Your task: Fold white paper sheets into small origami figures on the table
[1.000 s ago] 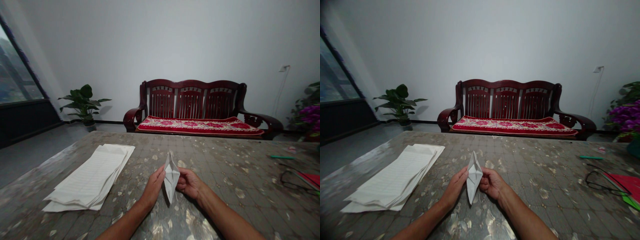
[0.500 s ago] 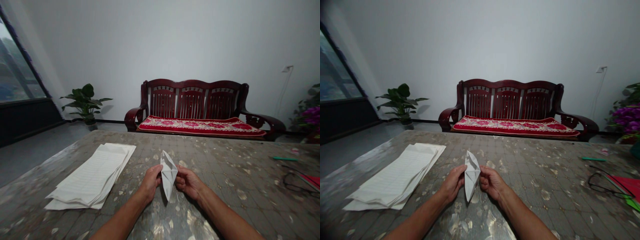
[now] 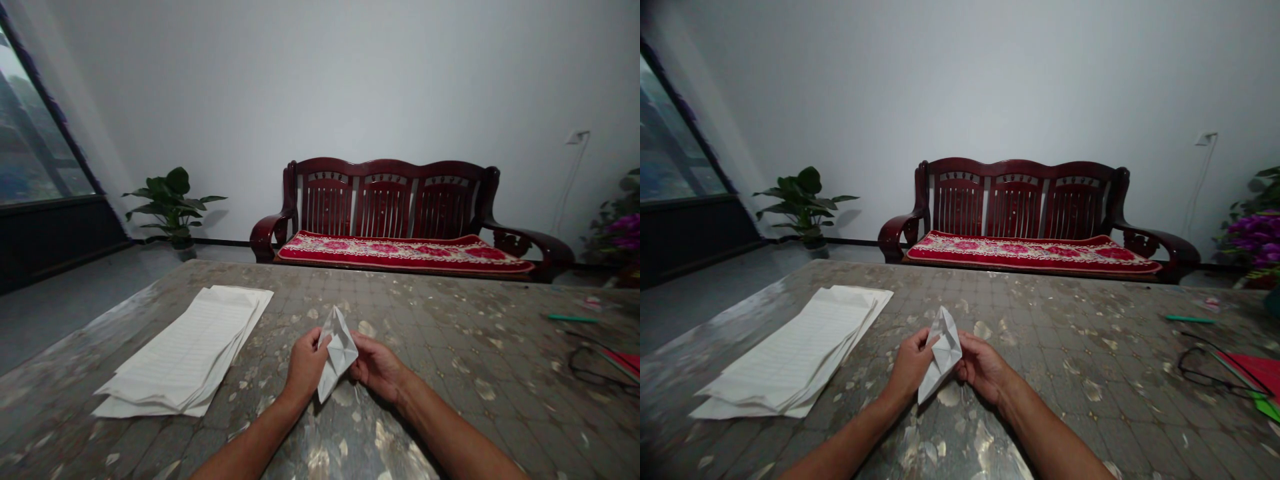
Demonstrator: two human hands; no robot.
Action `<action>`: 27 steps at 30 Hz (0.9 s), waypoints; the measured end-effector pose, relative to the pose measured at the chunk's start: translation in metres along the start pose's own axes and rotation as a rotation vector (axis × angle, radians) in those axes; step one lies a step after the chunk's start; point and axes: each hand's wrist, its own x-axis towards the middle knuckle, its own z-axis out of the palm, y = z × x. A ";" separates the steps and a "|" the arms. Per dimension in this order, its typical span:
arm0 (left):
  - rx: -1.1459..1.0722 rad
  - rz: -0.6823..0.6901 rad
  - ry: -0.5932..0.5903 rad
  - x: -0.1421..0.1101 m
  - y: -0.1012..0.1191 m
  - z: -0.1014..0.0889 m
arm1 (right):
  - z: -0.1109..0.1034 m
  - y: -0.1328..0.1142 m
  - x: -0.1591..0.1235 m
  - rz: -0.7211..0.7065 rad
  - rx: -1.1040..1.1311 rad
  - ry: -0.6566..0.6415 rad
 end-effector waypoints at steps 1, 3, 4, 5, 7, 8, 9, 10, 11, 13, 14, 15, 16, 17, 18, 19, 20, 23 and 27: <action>0.028 0.013 0.011 0.001 0.000 -0.001 | -0.001 0.001 0.001 0.008 0.007 -0.003; 0.070 0.035 0.035 0.002 0.000 -0.002 | -0.004 0.003 0.004 0.027 0.022 0.000; 0.087 0.047 0.042 0.002 0.000 -0.003 | -0.006 0.004 0.006 0.039 0.028 0.005; 0.103 0.057 0.047 0.002 0.000 -0.003 | -0.008 0.005 0.007 0.053 0.032 0.009; 0.130 0.069 0.046 0.003 -0.001 -0.002 | -0.013 0.007 0.010 0.088 0.050 0.010; 0.139 0.070 0.042 0.003 -0.002 -0.001 | -0.016 0.007 0.011 0.102 0.065 0.006; 0.146 0.070 0.038 0.003 -0.003 -0.001 | -0.018 0.007 0.012 0.112 0.081 0.000; 0.153 0.072 0.038 0.003 -0.004 0.000 | -0.020 0.007 0.013 0.118 0.095 -0.008; 0.163 0.077 0.040 0.003 -0.004 0.000 | -0.022 0.007 0.013 0.119 0.106 -0.015; 0.189 0.095 0.043 0.003 -0.005 0.001 | -0.023 0.006 0.013 0.124 0.113 -0.021; 0.205 0.102 0.043 0.003 -0.005 0.001 | -0.023 0.006 0.012 0.129 0.110 -0.019; 0.218 0.104 0.038 0.003 -0.005 0.002 | -0.023 0.006 0.012 0.132 0.106 -0.016; 0.228 0.102 0.031 0.003 -0.005 0.002 | -0.022 0.006 0.012 0.134 0.103 -0.013; 0.234 0.098 0.025 0.003 -0.005 0.002 | -0.021 0.006 0.012 0.134 0.101 -0.011; 0.236 0.094 0.023 0.003 -0.005 0.002 | -0.021 0.006 0.012 0.132 0.099 -0.010; 0.232 0.091 0.023 0.003 -0.005 0.002 | -0.020 0.006 0.012 0.129 0.097 -0.009; 0.220 0.088 0.022 0.003 -0.006 0.002 | -0.020 0.006 0.012 0.126 0.096 -0.007; 0.130 0.056 0.000 0.003 -0.006 0.003 | -0.021 0.005 0.012 0.122 0.088 0.004; -0.034 -0.104 -0.066 0.001 -0.002 0.005 | -0.022 0.004 0.010 0.120 0.075 -0.013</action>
